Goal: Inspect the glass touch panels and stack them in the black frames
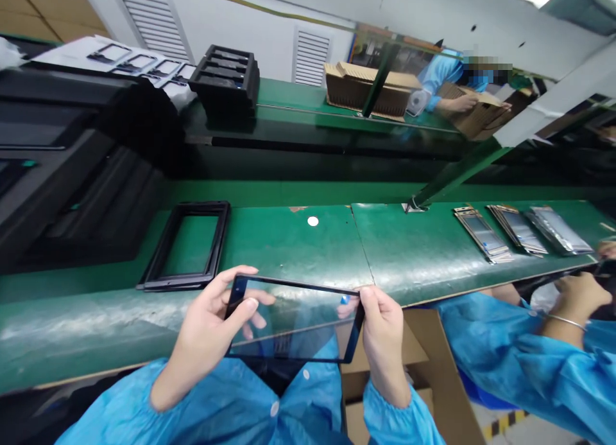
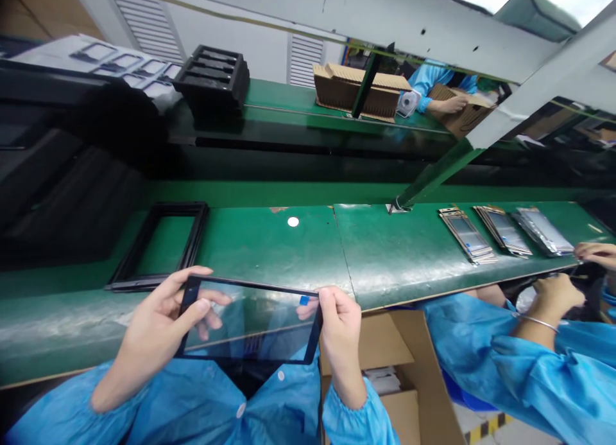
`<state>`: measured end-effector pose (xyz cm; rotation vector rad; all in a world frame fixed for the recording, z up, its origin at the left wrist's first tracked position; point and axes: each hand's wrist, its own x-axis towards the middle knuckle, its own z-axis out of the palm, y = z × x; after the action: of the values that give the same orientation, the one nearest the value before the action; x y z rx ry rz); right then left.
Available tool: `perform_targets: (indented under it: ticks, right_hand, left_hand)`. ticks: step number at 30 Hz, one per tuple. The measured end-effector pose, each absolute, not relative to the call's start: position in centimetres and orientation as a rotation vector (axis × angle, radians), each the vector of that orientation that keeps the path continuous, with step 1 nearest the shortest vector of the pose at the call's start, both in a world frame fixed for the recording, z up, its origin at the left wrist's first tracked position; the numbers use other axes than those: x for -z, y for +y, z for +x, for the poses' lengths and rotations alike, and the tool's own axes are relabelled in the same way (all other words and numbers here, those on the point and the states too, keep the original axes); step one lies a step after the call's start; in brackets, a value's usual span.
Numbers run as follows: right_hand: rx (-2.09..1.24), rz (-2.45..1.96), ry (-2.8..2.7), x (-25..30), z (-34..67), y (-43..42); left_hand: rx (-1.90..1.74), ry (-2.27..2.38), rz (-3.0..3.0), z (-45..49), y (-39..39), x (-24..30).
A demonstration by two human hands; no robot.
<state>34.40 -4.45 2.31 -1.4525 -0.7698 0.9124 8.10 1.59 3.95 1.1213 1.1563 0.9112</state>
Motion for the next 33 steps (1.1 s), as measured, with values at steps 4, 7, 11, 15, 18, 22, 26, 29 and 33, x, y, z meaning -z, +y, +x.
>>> perform_targets:
  ticks: [4,7,11,15,18,22,26,29,33]
  right_hand:
    - [-0.971,-1.366,-0.732,-2.2,34.5,-5.0]
    - [-0.963,-1.380,-0.773,-2.8,34.4,-5.6]
    - [-0.905,-1.442,-0.857,-3.6,33.9,-6.3]
    - [-0.876,-1.462,-0.870,-3.7,33.5,-6.9]
    - [-0.870,-1.472,-0.824,-3.6,33.5,-7.0]
    - [-0.913,-1.472,-0.764,-3.8,33.3,-6.7]
    - [-1.014,-1.440,-0.889,-3.8,32.5,-6.0]
    - [-1.155,-1.380,-0.988,-3.4,32.4,-5.5]
    - [-1.182,-1.317,-0.820,-2.6,33.4,-5.0]
  left_hand:
    - [-0.930,1.200,1.129,8.3,1.3,-3.9]
    - [-0.977,1.262,1.386,8.5,1.9,-4.2]
    - [-0.963,1.166,2.109,8.7,3.6,-5.3]
    - [-0.777,0.867,2.372,8.9,4.9,-6.2]
    - [-0.811,0.789,2.435,8.8,5.0,-6.4]
    - [-0.820,0.758,2.572,9.0,4.3,-6.6]
    - [-0.586,0.763,2.568,10.4,3.6,-7.0]
    - [-0.457,0.759,2.241,11.4,3.5,-6.9]
    - [-0.498,0.841,1.531,11.2,3.3,-6.0]
